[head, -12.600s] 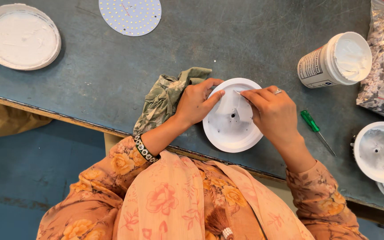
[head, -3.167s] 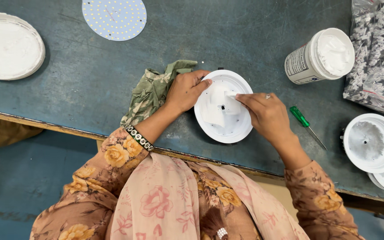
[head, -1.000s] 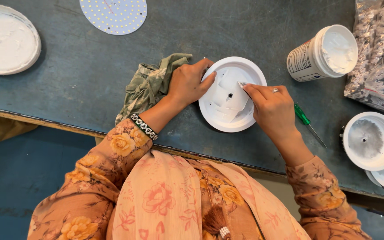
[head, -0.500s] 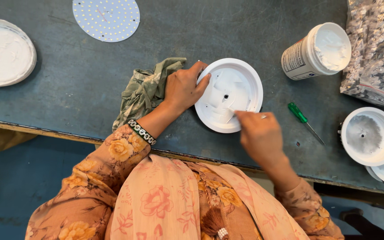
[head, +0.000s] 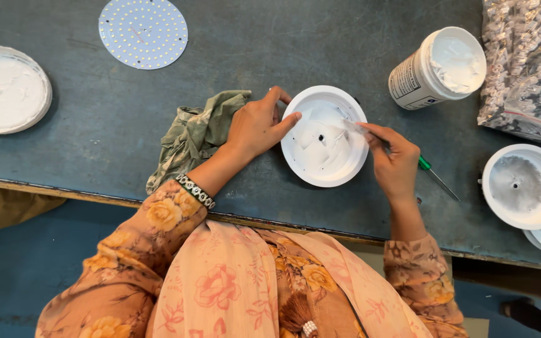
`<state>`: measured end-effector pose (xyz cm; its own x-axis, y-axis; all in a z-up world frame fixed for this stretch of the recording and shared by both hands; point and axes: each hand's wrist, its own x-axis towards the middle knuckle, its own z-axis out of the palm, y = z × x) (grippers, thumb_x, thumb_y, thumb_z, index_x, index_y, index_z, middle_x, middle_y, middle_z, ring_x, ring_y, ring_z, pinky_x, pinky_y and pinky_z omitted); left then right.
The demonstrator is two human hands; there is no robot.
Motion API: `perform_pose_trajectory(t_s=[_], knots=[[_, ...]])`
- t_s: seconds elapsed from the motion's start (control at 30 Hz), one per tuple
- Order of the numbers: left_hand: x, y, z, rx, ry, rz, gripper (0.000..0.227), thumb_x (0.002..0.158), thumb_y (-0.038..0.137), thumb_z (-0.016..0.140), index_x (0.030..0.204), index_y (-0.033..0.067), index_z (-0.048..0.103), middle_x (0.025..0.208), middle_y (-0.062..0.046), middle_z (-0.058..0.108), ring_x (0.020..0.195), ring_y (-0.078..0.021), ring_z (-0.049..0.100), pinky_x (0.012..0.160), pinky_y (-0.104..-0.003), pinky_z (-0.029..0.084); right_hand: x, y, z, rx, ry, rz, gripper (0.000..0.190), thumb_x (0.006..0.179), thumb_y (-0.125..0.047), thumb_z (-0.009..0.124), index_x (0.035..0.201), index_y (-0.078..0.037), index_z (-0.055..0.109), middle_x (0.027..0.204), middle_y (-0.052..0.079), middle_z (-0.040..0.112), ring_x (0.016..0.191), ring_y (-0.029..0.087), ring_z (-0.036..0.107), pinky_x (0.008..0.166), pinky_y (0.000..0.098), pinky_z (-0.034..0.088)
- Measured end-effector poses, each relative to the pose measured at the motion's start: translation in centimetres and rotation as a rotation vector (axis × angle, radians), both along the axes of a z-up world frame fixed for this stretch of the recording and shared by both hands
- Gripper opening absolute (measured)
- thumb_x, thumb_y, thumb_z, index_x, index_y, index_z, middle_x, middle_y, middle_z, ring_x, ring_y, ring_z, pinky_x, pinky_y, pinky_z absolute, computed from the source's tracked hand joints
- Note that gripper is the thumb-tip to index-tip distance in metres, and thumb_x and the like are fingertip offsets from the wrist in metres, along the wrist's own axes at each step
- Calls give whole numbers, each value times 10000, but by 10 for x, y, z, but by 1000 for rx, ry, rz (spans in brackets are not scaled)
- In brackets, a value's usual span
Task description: The person applies a white paste-like substance from a tub onto the interior of white plastic lamp housings and the back of circular LED modules using a small spatula. The person works one item at a time, spreading the compound evenly across surfaces.
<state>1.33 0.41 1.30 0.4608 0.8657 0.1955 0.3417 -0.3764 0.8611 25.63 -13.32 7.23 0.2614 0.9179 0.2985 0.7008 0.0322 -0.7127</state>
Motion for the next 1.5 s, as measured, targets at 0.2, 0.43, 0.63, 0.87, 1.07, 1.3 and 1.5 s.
perform_pose_trajectory(t_s=[0.2, 0.43, 0.63, 0.87, 1.07, 1.3, 1.5], knots=[[11, -4, -10, -6, -134, 14, 296, 957, 294, 688, 1160, 78, 684, 627, -26, 663, 525, -148, 644, 508, -318, 483, 0, 14, 13, 124, -604, 315, 267, 941, -5, 711, 1187, -101, 750, 1133, 52, 765, 1021, 225, 712, 985, 398, 503], [13, -12, -10, -61, -221, 57, 279, 976, 252, 660, 1180, 61, 674, 712, -38, 723, 582, -138, 680, 568, -299, 510, -17, -12, 9, -3, -753, 274, 313, 903, -5, 698, 1193, -109, 748, 1099, 55, 764, 956, 241, 704, 968, 409, 500], [13, -12, -8, -92, -228, 41, 290, 977, 245, 655, 1193, 53, 659, 743, -44, 745, 616, -133, 712, 593, -291, 537, -29, -30, 16, -61, -696, 256, 303, 881, 4, 694, 1161, -98, 753, 995, 76, 762, 898, 261, 699, 949, 415, 510], [12, -10, -10, -68, -262, 24, 297, 980, 245, 660, 1199, 46, 654, 760, -54, 757, 615, -132, 720, 588, -288, 545, -21, 15, 28, -129, -600, 61, 197, 948, -74, 701, 1125, -62, 786, 945, 158, 756, 757, 343, 668, 743, 415, 520], [14, -10, -14, -90, -249, 16, 299, 975, 253, 663, 1201, 58, 652, 715, -53, 749, 559, -134, 690, 546, -296, 514, -26, 37, 23, -258, -755, -41, 211, 970, -179, 680, 1102, -51, 784, 809, 193, 730, 694, 370, 709, 658, 460, 557], [14, -8, -14, -56, -209, 25, 289, 983, 272, 653, 1189, 69, 656, 660, -61, 713, 538, -161, 677, 519, -315, 503, -36, 33, 13, -376, -812, -60, 207, 954, -215, 687, 1058, -73, 795, 765, 184, 728, 671, 362, 713, 653, 454, 571], [14, -8, -17, -79, -263, 34, 289, 991, 276, 641, 1194, 71, 650, 684, -40, 715, 560, -150, 696, 531, -311, 523, -12, 16, 47, -278, -488, -178, 217, 978, -212, 684, 1119, -83, 788, 848, 176, 739, 717, 294, 740, 692, 405, 568]])
